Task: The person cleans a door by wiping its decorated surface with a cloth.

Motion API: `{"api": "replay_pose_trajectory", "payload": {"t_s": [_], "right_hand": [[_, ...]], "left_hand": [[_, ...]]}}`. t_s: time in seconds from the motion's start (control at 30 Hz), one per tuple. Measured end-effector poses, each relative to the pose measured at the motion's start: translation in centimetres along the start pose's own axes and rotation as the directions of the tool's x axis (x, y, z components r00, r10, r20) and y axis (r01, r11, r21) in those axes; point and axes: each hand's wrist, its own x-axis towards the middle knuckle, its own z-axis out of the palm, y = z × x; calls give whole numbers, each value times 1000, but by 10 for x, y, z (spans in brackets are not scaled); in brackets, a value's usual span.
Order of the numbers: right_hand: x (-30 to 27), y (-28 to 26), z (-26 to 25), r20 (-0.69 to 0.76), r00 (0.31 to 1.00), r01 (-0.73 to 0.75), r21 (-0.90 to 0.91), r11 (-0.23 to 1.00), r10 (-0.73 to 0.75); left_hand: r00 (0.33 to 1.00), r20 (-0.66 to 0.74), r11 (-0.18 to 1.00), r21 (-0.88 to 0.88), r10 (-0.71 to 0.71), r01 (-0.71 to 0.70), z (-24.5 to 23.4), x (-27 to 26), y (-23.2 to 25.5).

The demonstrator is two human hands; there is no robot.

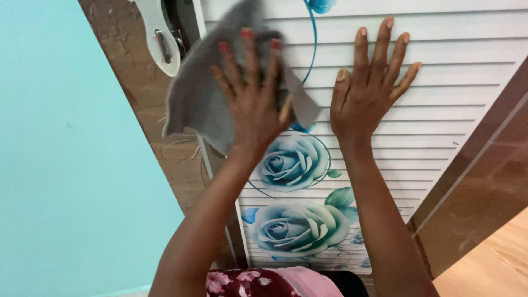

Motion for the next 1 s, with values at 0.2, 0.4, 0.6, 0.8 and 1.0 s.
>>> {"api": "replay_pose_trajectory", "payload": {"t_s": [0.2, 0.4, 0.6, 0.8, 1.0], "right_hand": [[-1, 8, 9, -38, 999, -5, 19, 1000, 6], [3, 6, 15, -87, 996, -27, -35, 999, 24], [1, 4, 5, -24, 1000, -7, -4, 1000, 7], [0, 5, 6, -35, 999, -5, 18, 1000, 5], [-1, 3, 4, -28, 1000, 4, 41, 999, -3]], "left_hand": [[862, 410, 947, -10, 297, -321, -2, 16, 45], [827, 426, 926, -249, 367, -283, -21, 40, 6], [999, -38, 987, -156, 25, -31, -11, 19, -29], [1000, -18, 997, -69, -22, 21, 0, -28, -11], [880, 359, 950, -99, 312, -296, 13, -125, 16]]}}
